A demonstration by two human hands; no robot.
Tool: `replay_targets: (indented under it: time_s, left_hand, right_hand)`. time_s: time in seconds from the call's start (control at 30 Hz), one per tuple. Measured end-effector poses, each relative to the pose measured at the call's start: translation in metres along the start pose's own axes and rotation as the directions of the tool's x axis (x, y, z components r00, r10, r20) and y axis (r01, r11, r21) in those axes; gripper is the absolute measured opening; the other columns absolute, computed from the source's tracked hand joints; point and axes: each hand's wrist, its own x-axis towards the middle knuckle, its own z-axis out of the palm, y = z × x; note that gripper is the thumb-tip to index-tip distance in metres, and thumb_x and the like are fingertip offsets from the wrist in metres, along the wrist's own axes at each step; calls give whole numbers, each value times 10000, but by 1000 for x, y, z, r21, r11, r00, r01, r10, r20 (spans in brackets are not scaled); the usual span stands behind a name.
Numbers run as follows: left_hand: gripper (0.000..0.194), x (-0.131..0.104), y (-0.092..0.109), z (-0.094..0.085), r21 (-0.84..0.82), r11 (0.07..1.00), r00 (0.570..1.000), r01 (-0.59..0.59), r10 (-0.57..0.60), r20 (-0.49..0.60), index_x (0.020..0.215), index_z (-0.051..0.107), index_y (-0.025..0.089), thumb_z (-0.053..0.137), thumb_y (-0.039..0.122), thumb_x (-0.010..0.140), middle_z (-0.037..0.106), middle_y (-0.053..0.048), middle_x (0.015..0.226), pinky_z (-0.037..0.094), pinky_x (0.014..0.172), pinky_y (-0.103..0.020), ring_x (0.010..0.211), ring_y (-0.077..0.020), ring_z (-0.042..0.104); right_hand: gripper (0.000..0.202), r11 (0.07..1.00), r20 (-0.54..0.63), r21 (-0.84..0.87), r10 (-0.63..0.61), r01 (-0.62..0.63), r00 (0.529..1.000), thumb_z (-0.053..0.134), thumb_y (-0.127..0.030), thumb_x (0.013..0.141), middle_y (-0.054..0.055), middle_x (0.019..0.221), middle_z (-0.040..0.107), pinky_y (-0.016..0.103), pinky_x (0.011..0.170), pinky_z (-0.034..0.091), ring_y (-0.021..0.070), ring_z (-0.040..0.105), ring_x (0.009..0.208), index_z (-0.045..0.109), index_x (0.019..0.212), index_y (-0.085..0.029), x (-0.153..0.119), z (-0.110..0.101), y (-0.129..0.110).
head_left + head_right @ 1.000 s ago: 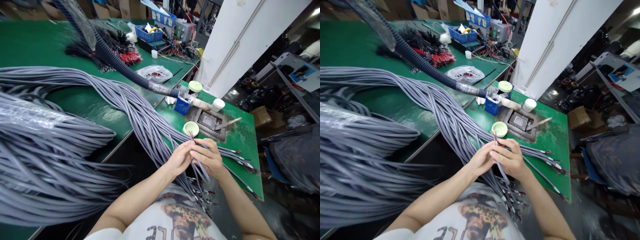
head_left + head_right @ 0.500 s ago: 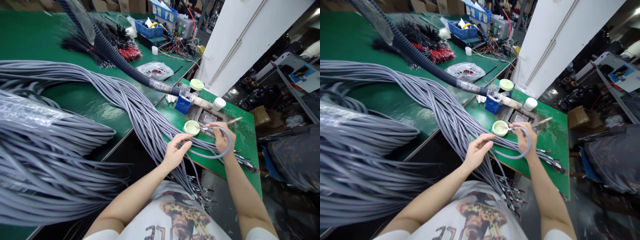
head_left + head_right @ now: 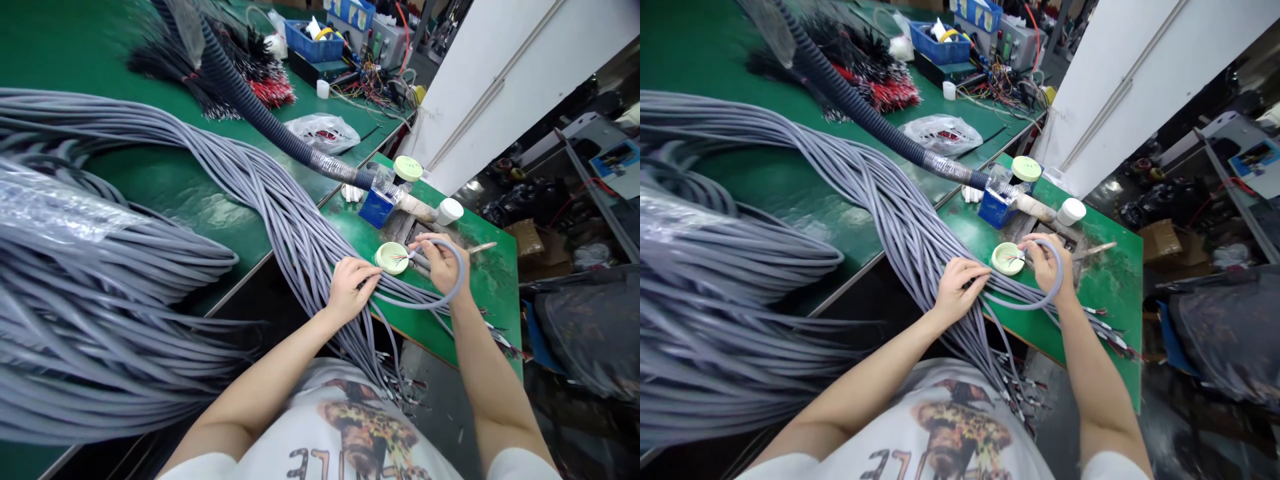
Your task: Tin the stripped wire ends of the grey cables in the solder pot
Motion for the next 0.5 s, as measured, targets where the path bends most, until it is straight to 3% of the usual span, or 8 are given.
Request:
replay_targets:
  time_s: [0.2, 0.5]
  left_hand:
    - [168, 22, 4, 1, 238, 965, 992, -108, 87, 95, 972, 686, 230, 571, 325, 895, 658, -46, 890, 370, 760, -352, 869, -193, 538]
    - [205, 32, 11, 0, 340, 918, 973, -205, 152, 176, 916, 684, 221, 518, 342, 922, 629, -41, 824, 323, 714, -353, 814, -190, 498]
  right_hand:
    - [165, 1000, 21, -15, 13, -13, 1000, 526, -280, 924, 27, 881, 720, 392, 839, 500, 208, 649, 870, 679, 971, -241, -12, -1, -13]
    - [156, 995, 54, -70, -63, 67, 997, 521, -272, 930, 17, 880, 723, 390, 829, 478, 210, 636, 874, 668, 977, -251, -14, -2, -21]
